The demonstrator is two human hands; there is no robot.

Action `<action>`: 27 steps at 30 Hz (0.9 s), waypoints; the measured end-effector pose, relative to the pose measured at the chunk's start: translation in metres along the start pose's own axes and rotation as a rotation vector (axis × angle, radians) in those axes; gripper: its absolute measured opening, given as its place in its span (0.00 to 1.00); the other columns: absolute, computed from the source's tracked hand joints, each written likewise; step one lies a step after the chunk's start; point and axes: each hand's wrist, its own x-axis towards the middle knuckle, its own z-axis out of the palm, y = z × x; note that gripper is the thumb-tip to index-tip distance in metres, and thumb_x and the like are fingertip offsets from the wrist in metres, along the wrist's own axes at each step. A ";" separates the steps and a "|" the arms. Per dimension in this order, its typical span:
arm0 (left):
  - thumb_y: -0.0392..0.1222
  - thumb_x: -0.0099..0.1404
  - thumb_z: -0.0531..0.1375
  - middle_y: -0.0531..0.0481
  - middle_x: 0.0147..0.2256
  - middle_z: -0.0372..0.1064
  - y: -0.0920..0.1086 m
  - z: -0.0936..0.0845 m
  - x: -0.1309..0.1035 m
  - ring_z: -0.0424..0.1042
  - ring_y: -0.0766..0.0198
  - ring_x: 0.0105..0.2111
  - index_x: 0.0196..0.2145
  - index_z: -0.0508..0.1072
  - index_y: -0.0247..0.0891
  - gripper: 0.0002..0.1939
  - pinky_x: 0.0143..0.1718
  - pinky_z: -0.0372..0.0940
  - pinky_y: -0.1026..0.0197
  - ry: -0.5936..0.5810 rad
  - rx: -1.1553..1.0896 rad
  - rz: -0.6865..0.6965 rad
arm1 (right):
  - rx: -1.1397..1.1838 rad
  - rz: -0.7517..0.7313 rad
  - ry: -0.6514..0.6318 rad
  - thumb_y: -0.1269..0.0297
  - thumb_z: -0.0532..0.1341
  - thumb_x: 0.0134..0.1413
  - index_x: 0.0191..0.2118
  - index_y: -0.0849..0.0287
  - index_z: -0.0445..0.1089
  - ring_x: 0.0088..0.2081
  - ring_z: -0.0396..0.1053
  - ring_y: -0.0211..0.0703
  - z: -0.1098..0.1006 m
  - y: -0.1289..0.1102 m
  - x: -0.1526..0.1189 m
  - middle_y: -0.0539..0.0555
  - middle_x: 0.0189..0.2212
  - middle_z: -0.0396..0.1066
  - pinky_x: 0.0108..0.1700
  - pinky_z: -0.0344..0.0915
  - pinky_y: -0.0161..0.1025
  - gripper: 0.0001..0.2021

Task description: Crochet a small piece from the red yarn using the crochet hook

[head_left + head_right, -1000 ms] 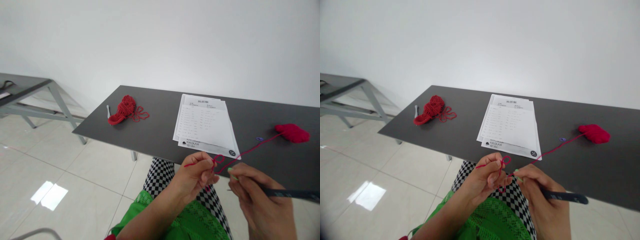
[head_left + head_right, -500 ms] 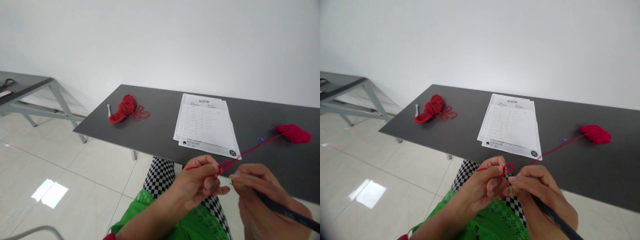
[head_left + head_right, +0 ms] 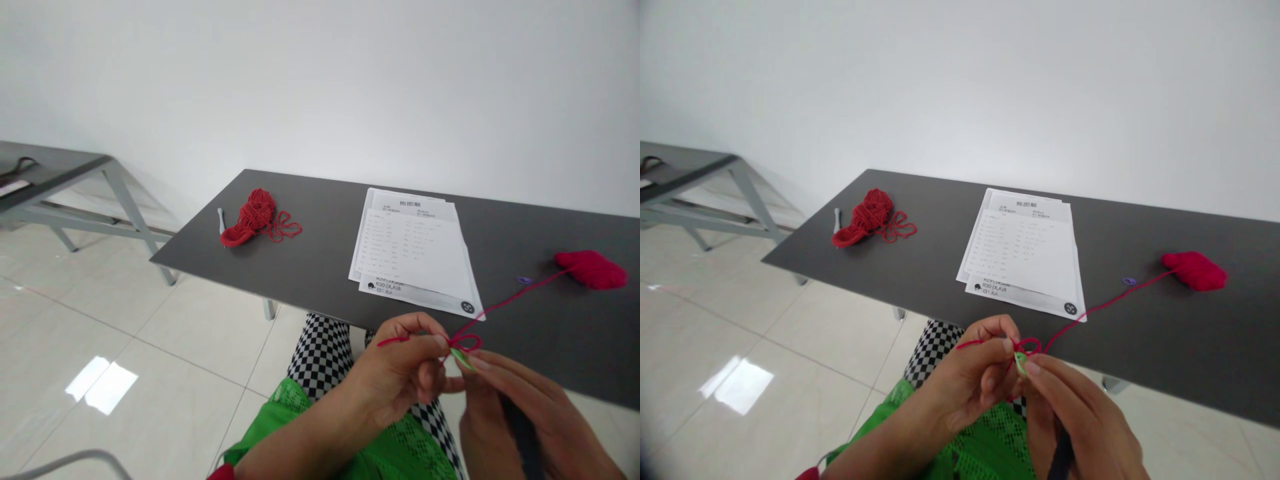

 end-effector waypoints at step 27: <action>0.45 0.48 0.72 0.62 0.10 0.58 0.003 0.008 -0.004 0.52 0.78 0.11 0.24 0.69 0.36 0.16 0.21 0.46 0.68 0.101 0.087 0.125 | -0.208 0.418 0.429 0.40 0.62 0.62 0.47 0.58 0.77 0.41 0.74 0.52 0.036 -0.043 0.023 0.59 0.34 0.72 0.37 0.74 0.36 0.24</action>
